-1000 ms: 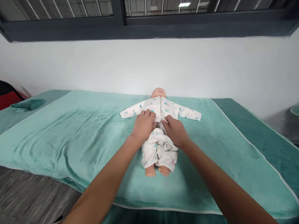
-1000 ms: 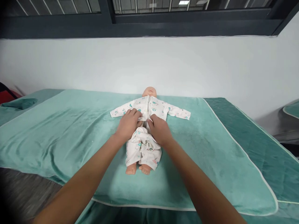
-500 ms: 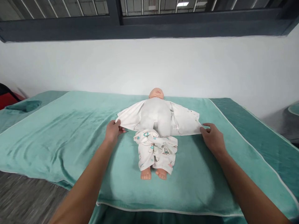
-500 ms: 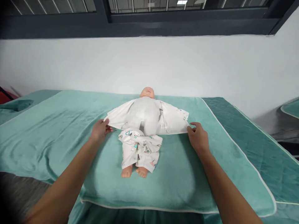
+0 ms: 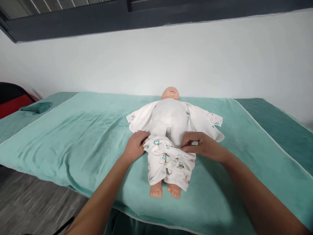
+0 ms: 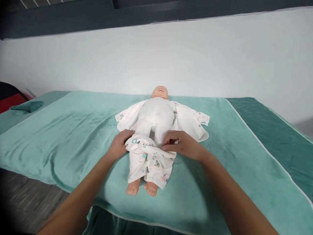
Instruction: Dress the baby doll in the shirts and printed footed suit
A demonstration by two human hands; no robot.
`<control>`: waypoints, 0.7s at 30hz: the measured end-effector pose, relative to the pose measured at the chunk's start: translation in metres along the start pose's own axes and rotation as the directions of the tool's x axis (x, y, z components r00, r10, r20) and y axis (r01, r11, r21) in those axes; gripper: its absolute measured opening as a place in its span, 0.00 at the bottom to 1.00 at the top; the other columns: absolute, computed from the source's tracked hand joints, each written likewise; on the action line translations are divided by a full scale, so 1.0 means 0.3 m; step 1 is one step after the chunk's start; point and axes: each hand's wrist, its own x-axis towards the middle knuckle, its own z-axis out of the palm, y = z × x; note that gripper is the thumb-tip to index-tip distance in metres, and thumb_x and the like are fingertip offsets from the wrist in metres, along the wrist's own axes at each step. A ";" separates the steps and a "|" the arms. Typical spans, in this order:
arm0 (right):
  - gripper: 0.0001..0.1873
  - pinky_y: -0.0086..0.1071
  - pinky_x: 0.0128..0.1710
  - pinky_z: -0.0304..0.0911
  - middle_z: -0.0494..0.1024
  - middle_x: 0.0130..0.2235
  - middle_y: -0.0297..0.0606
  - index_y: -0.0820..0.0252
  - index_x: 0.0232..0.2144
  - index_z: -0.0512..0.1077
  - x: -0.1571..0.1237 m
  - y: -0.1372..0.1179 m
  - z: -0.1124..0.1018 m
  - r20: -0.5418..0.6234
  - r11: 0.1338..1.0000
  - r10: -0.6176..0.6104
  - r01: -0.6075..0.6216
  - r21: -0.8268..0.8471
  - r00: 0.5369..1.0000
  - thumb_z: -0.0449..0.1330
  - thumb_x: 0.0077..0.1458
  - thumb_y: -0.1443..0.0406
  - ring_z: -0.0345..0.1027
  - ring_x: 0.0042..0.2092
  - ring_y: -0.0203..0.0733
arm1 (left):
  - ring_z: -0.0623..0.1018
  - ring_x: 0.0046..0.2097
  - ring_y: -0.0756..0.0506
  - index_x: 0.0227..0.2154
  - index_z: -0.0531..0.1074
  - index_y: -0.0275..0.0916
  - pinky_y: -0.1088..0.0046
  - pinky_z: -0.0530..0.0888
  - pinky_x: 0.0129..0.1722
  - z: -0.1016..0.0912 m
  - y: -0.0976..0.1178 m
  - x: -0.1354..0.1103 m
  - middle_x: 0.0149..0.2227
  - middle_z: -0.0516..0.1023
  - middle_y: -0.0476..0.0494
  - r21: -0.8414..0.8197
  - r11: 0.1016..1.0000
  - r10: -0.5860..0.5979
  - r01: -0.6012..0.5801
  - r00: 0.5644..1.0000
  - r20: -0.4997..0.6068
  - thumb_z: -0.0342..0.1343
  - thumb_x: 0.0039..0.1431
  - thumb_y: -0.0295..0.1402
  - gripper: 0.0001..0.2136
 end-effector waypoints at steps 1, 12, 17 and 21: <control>0.12 0.32 0.36 0.60 0.73 0.34 0.35 0.60 0.29 0.76 0.004 0.015 -0.013 0.056 0.999 -0.010 0.009 0.032 0.998 0.65 0.56 0.56 0.65 0.36 0.38 | 0.74 0.40 0.43 0.34 0.75 0.41 0.66 0.67 0.43 -0.003 0.000 0.001 0.35 0.78 0.43 -0.046 0.999 -0.027 0.027 1.000 0.006 0.51 0.62 0.35 0.08; 0.09 0.32 0.39 0.62 0.73 0.38 0.38 0.58 0.34 0.78 -0.024 0.089 -0.009 0.057 0.990 -0.107 0.101 0.096 0.993 0.62 0.61 0.59 0.67 0.39 0.39 | 0.71 0.41 0.47 0.37 0.76 0.40 0.72 0.67 0.43 -0.049 -0.030 -0.024 0.39 0.74 0.45 -0.592 0.764 -0.151 0.258 0.963 0.224 0.67 0.53 0.36 0.10; 0.05 0.31 0.40 0.64 0.70 0.43 0.39 0.56 0.35 0.80 -0.049 0.070 -0.019 0.163 0.994 -0.093 0.083 0.067 0.982 0.66 0.57 0.62 0.68 0.42 0.39 | 0.70 0.42 0.47 0.31 0.74 0.38 0.72 0.66 0.43 -0.052 -0.028 -0.021 0.41 0.70 0.44 -0.636 0.741 -0.075 0.216 0.968 0.241 0.67 0.53 0.32 0.08; 0.06 0.30 0.35 0.62 0.70 0.41 0.39 0.58 0.28 0.75 -0.052 0.072 -0.013 0.172 0.994 -0.107 0.105 0.019 0.979 0.65 0.58 0.63 0.66 0.38 0.38 | 0.72 0.42 0.48 0.30 0.72 0.38 0.74 0.68 0.41 -0.045 -0.035 -0.032 0.42 0.73 0.44 -0.724 0.665 -0.098 0.181 0.983 0.156 0.66 0.55 0.31 0.07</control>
